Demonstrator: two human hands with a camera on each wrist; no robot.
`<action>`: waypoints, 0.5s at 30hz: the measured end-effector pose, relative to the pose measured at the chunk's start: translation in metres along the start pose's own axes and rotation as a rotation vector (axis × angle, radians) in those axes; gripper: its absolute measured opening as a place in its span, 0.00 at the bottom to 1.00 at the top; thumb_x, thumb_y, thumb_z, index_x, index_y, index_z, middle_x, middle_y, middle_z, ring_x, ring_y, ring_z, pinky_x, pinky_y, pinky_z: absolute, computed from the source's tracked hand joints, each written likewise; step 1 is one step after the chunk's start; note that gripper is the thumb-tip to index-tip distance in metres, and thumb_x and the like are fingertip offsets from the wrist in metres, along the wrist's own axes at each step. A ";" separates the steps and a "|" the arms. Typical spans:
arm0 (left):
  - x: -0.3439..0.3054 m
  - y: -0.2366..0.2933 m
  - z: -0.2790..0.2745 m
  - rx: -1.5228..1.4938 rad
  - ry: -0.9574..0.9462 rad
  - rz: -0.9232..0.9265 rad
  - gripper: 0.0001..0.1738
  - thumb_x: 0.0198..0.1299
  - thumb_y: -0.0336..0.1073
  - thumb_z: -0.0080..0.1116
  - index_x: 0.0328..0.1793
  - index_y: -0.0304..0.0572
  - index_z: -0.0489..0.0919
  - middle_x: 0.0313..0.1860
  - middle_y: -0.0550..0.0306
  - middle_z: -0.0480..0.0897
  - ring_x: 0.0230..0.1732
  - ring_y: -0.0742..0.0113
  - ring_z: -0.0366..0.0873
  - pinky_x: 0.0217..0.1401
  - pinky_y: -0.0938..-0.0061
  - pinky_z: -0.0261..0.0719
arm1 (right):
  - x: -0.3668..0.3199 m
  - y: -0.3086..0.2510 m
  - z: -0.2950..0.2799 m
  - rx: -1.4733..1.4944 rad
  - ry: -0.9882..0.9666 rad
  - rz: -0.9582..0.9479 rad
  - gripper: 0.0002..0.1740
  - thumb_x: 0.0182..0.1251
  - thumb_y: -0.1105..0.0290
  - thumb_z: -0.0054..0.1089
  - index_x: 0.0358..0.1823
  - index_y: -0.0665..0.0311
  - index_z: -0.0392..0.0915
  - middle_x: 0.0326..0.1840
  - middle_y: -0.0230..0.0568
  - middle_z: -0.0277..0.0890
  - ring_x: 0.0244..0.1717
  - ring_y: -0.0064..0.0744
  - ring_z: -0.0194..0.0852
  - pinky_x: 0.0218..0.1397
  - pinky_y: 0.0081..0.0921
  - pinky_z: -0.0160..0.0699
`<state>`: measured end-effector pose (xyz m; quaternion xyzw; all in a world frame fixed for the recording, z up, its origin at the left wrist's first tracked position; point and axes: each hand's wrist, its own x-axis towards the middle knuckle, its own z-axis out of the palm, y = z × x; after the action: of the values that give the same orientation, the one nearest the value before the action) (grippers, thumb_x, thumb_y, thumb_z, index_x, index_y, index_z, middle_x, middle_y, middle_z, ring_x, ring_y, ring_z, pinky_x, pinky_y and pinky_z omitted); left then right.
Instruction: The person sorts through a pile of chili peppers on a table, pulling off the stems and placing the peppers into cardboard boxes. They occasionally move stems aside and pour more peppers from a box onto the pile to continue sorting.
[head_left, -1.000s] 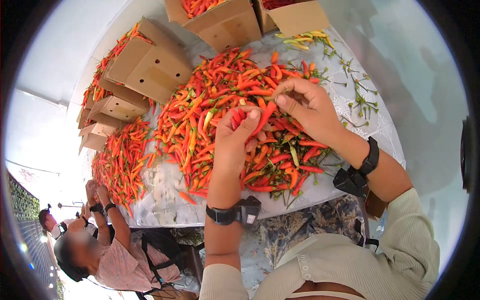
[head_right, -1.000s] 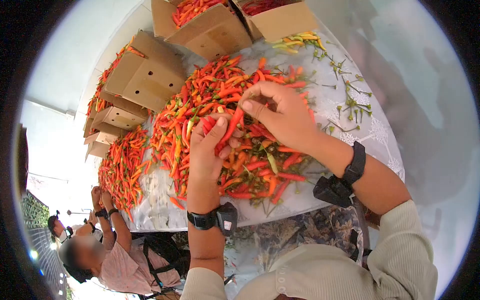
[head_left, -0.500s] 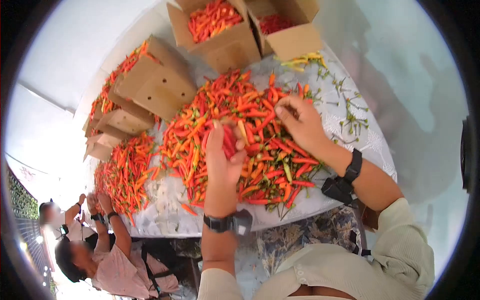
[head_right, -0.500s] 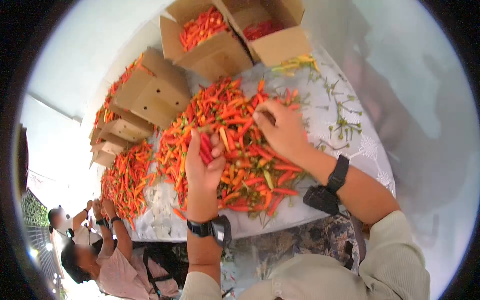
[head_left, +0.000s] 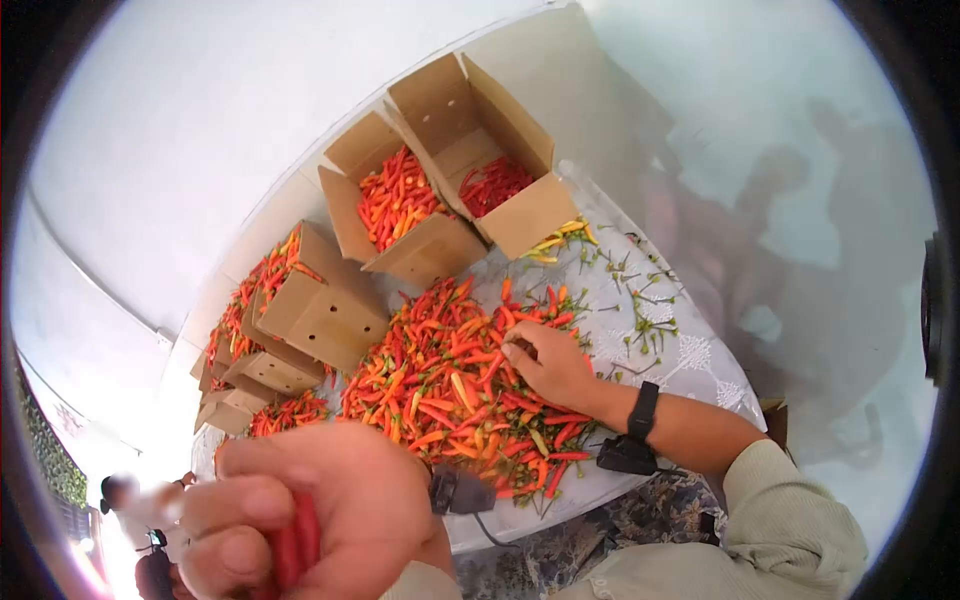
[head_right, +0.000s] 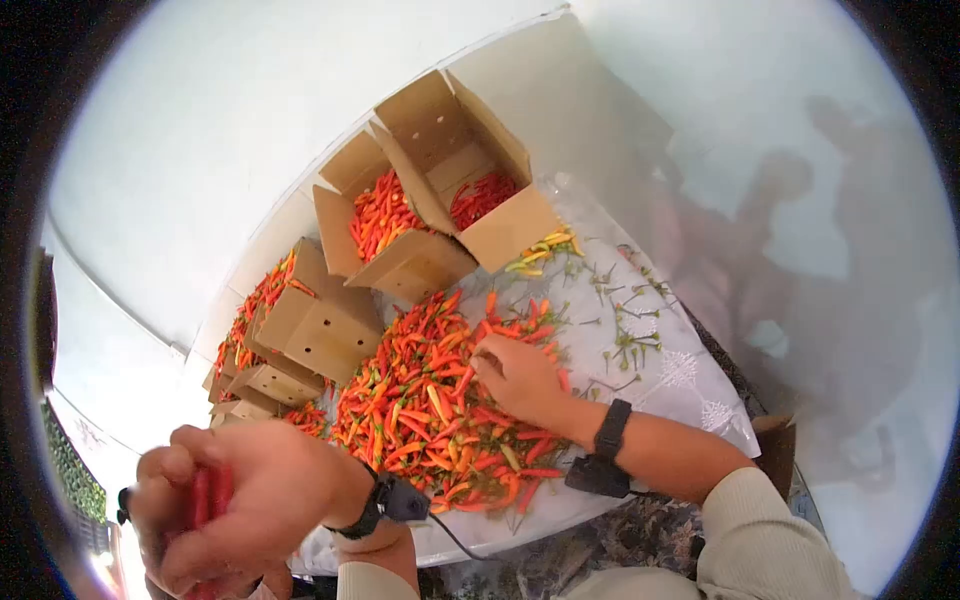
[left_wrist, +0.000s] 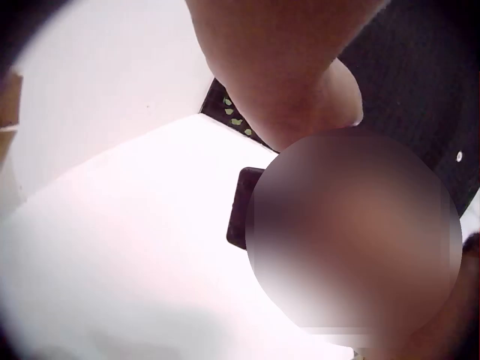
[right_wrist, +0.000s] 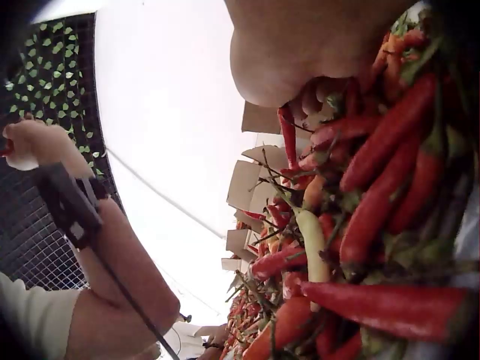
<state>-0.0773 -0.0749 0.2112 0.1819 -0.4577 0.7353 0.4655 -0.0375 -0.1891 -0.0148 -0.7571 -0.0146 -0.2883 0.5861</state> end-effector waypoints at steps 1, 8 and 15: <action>-0.007 -0.005 0.010 -0.068 -0.005 -0.055 0.14 0.70 0.40 0.40 0.34 0.40 0.63 0.30 0.58 0.71 0.22 0.72 0.69 0.22 0.82 0.67 | 0.000 0.001 0.000 -0.025 0.028 -0.050 0.09 0.64 0.66 0.54 0.37 0.65 0.75 0.27 0.45 0.75 0.29 0.42 0.75 0.33 0.35 0.71; -0.133 -0.123 0.083 0.492 -1.060 -0.118 0.24 0.49 0.40 0.66 0.53 0.41 0.75 0.51 0.45 0.75 0.54 0.52 0.72 0.56 0.58 0.69 | -0.001 0.003 0.002 -0.041 0.059 -0.110 0.08 0.64 0.68 0.55 0.38 0.65 0.75 0.28 0.45 0.76 0.30 0.43 0.76 0.33 0.35 0.71; -0.151 -0.073 -0.008 0.272 -1.584 -0.651 0.30 0.50 0.42 0.67 0.58 0.38 0.74 0.57 0.42 0.73 0.60 0.49 0.69 0.62 0.62 0.68 | 0.005 0.000 -0.004 0.022 0.121 -0.082 0.06 0.62 0.70 0.54 0.36 0.64 0.74 0.32 0.48 0.75 0.36 0.50 0.76 0.38 0.38 0.72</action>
<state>0.0616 -0.1358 0.1396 0.8165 -0.4803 0.2709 0.1712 -0.0348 -0.1948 -0.0118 -0.7304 -0.0134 -0.3574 0.5819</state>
